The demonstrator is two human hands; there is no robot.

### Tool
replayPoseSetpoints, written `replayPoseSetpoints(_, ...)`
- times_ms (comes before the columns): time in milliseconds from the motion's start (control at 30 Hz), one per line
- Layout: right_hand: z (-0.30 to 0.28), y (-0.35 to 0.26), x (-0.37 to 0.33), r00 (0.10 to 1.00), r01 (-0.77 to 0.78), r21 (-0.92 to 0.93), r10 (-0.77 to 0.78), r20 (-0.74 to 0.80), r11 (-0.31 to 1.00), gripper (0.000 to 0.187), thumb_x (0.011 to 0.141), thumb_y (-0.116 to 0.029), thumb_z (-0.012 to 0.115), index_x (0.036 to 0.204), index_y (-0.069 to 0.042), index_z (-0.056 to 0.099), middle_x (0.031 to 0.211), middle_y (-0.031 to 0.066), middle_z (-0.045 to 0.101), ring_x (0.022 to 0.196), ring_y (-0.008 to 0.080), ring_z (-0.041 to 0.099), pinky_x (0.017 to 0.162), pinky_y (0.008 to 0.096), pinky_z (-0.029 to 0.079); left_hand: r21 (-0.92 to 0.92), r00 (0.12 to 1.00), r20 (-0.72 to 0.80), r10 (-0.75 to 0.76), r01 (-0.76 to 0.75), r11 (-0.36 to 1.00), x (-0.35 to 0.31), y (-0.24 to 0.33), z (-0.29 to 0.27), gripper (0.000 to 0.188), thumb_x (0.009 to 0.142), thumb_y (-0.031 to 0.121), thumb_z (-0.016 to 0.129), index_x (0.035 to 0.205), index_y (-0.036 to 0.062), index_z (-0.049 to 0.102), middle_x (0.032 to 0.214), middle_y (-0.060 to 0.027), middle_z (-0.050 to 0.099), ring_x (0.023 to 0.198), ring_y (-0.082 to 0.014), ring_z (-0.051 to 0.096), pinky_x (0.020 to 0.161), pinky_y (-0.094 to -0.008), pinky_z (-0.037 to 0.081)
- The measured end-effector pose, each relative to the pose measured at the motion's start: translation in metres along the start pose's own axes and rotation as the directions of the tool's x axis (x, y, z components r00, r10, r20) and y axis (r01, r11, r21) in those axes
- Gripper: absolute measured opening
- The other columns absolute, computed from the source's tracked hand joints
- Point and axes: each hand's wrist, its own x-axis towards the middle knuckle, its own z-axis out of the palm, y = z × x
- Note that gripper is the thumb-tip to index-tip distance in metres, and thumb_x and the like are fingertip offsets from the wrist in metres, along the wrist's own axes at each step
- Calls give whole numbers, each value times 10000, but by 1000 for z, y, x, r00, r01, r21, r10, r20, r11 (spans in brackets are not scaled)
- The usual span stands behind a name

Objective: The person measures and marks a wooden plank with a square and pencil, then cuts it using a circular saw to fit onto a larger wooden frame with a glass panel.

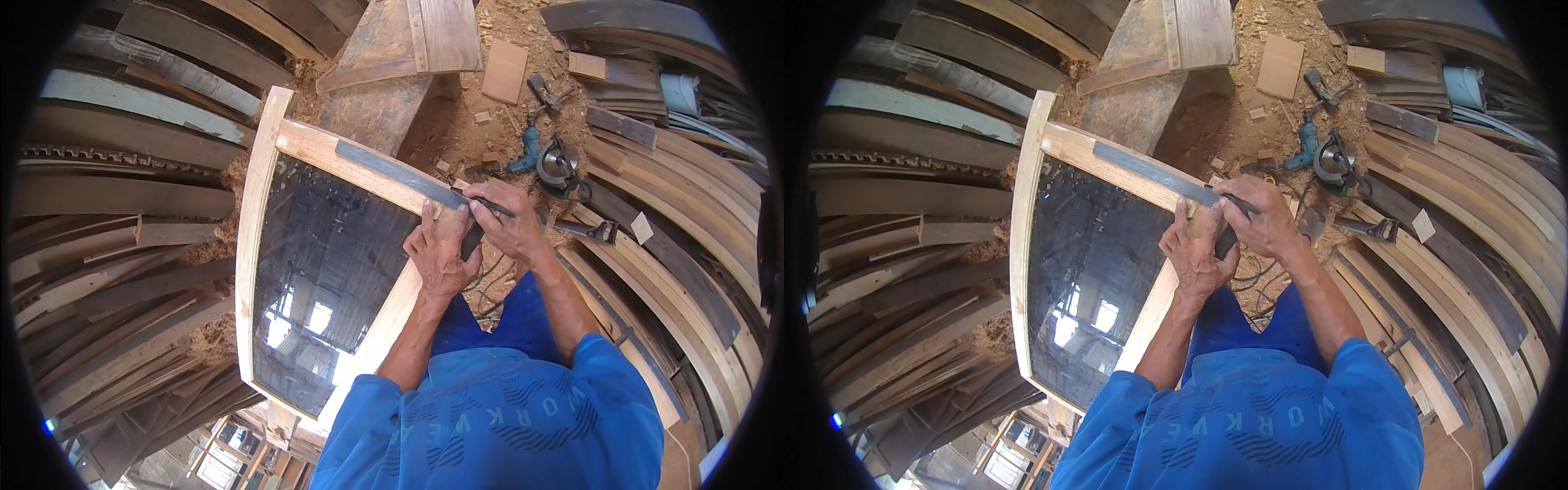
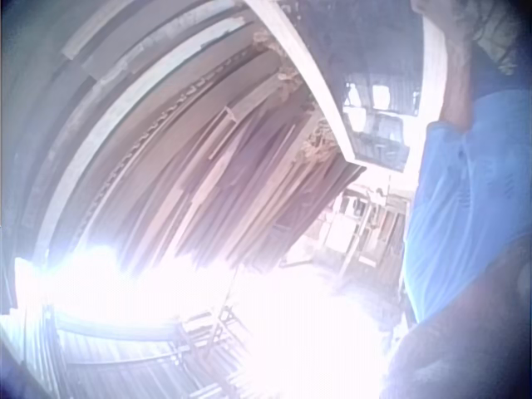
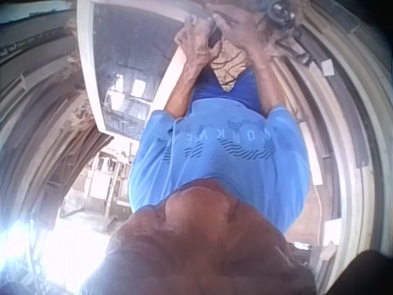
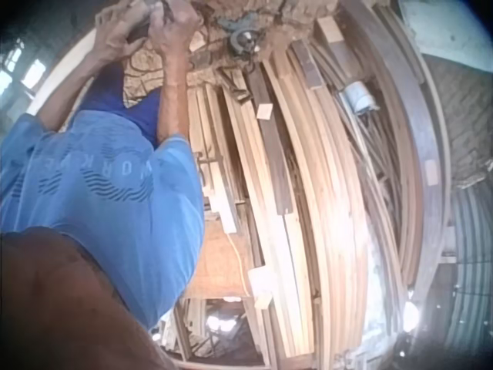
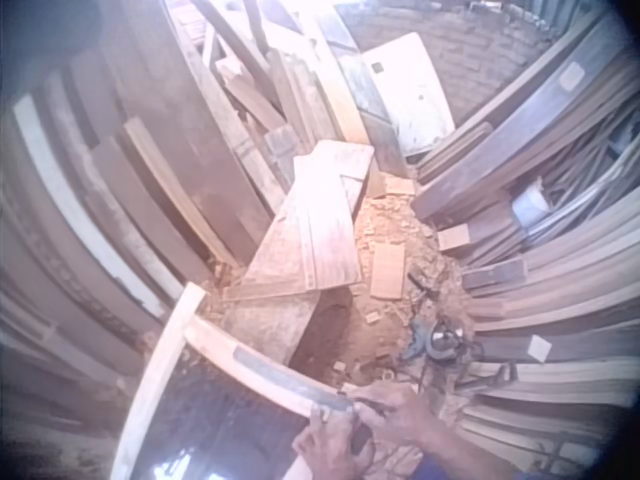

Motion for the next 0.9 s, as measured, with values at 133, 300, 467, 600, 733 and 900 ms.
replayPoseSetpoints(133,-15,1,-7,1000,22,-193,-18,26,981,139,914,-72,648,1023,4,686,926,172,686,861,342,675,774,398,535,9,999,32,-12,12,1000,0,1,-1,852,660,357,842,1469,294,587,1616,-302,272,1242,-413,412,1020,-491,299)
replayPoseSetpoints(300,-34,-12,0,993,107,-400,-121,-9,910,133,918,-109,634,1023,-28,644,881,176,658,850,399,659,750,488,508,0,999,46,-19,19,1000,0,2,-4,848,655,361,843,1462,292,593,1621,-295,269,1250,-420,406,1024,-494,297)
replayPoseSetpoints(467,-44,-34,0,899,-319,-113,338,278,941,288,1012,-127,561,1262,-11,644,861,121,708,731,225,683,702,341,536,1,999,45,-25,25,1000,-1,-1,-4,847,650,357,844,1457,289,598,1622,-289,270,1264,-419,400,1025,-495,301)
replayPoseSetpoints(600,-46,-5,-12,845,-533,555,366,391,638,362,1003,-92,586,1360,-28,597,909,73,725,824,166,700,728,317,529,-9,999,47,-17,18,1000,1,3,-5,851,651,363,842,1461,283,594,1620,-288,273,1271,-419,395,1024,-496,301)
replayPoseSetpoints(733,-34,-9,-11,948,-317,564,246,199,762,255,1008,-120,593,1233,-25,668,923,44,713,842,108,677,753,273,526,5,998,66,-18,18,1000,0,2,-7,845,657,358,839,1462,280,592,1617,-295,275,1269,-418,401,1022,-499,301)
replayPoseSetpoints(900,-11,-11,3,993,-103,199,91,72,975,254,974,-156,564,1079,40,687,952,147,727,840,213,689,779,340,527,-7,999,44,-11,12,1000,0,2,-5,850,661,343,841,1468,281,583,1611,-307,275,1273,-424,397,1019,-500,302)
